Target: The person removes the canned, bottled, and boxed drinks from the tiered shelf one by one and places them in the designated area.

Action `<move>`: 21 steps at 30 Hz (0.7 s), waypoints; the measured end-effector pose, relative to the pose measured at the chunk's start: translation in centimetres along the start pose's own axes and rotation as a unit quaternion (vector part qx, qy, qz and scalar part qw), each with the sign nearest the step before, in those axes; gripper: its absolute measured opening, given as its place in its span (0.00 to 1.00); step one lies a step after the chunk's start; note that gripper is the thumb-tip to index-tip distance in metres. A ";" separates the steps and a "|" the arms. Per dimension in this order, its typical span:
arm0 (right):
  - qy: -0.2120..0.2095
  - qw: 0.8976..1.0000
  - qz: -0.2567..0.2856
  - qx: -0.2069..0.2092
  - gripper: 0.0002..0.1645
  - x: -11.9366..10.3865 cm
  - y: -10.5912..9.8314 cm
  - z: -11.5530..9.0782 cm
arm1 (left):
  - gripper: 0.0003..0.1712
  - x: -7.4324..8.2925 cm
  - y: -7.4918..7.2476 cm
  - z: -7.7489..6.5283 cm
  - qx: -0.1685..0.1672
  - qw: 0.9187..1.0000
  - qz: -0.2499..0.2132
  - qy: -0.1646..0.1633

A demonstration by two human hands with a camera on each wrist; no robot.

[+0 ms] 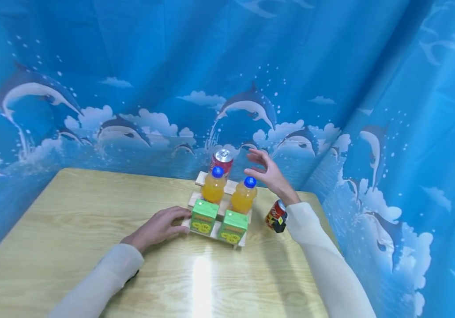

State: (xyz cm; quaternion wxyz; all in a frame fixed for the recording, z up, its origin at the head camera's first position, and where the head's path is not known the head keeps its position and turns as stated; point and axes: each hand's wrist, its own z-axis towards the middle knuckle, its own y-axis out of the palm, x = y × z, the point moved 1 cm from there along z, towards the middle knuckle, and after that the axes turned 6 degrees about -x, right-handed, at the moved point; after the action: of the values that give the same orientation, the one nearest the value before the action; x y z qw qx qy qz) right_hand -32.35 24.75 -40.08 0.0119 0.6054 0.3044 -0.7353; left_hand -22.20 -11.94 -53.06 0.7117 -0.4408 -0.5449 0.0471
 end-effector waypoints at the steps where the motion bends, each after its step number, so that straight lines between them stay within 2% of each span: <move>1: 0.001 1.000 0.001 -0.005 0.46 0.0 0.2 0.3 | 0.33 0.0 0.0 0.0 -0.001 1.000 0.000 -0.002; 10: 0.010 0.999 -0.006 -0.034 0.47 -0.3 1.7 1.9 | 0.34 0.0 -0.2 0.1 -0.009 1.000 -0.005 -0.012; 21: 0.020 0.997 0.014 -0.071 0.48 -0.3 3.1 3.0 | 0.34 -0.1 0.1 0.2 -0.010 1.000 -0.005 -0.023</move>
State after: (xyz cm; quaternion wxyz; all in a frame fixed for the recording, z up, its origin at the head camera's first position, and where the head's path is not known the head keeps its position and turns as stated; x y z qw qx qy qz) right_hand -33.69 20.74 -40.87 0.0591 0.6223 0.3471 -0.6991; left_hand -22.36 -11.86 -53.18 0.6944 -0.4441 -0.5641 0.0478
